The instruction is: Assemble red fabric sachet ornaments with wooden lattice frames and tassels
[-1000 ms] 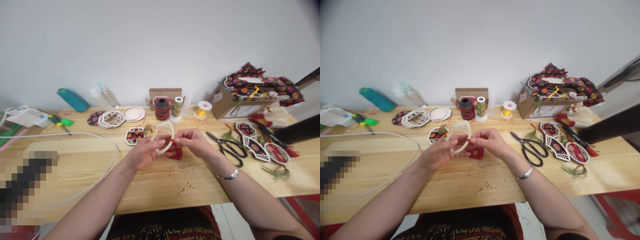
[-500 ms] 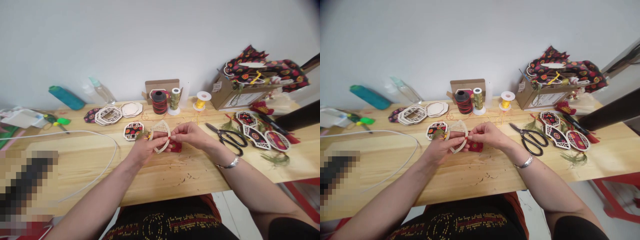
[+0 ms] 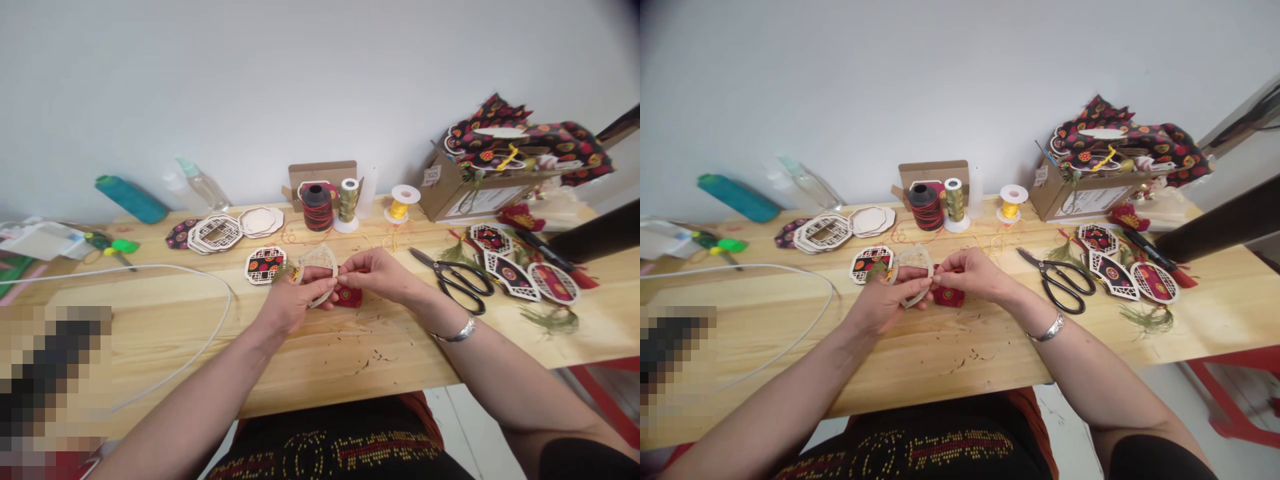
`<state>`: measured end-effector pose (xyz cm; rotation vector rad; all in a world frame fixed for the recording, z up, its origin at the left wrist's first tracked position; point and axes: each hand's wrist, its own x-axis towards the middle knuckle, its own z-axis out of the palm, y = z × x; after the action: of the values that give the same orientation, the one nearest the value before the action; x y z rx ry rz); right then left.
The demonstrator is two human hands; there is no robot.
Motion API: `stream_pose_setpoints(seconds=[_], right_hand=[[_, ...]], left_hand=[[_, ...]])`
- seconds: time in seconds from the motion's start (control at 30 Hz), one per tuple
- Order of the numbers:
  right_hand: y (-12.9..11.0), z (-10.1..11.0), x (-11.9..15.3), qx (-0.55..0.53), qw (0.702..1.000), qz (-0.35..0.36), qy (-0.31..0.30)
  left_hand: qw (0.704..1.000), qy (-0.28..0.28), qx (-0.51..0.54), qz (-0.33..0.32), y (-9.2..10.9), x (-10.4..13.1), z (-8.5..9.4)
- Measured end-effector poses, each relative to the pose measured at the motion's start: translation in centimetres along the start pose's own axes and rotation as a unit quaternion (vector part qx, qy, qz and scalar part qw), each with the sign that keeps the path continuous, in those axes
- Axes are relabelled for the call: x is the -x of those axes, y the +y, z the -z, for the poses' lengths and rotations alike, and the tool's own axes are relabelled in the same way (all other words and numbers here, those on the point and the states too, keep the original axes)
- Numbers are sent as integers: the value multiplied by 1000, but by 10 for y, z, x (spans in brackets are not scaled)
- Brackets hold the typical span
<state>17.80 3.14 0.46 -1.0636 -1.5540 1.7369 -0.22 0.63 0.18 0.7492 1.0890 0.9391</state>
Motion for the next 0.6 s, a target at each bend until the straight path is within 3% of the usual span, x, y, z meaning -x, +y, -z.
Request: stream_pose_setpoints(seconds=[0.3, 0.6], right_hand=[[-6, 4, 2, 18, 1000, 11, 3], [-4, 5, 0, 46, 998, -7, 43]], left_hand=[[1000, 18, 6, -14, 0, -4, 1], [999, 27, 17, -5, 2, -2, 1]])
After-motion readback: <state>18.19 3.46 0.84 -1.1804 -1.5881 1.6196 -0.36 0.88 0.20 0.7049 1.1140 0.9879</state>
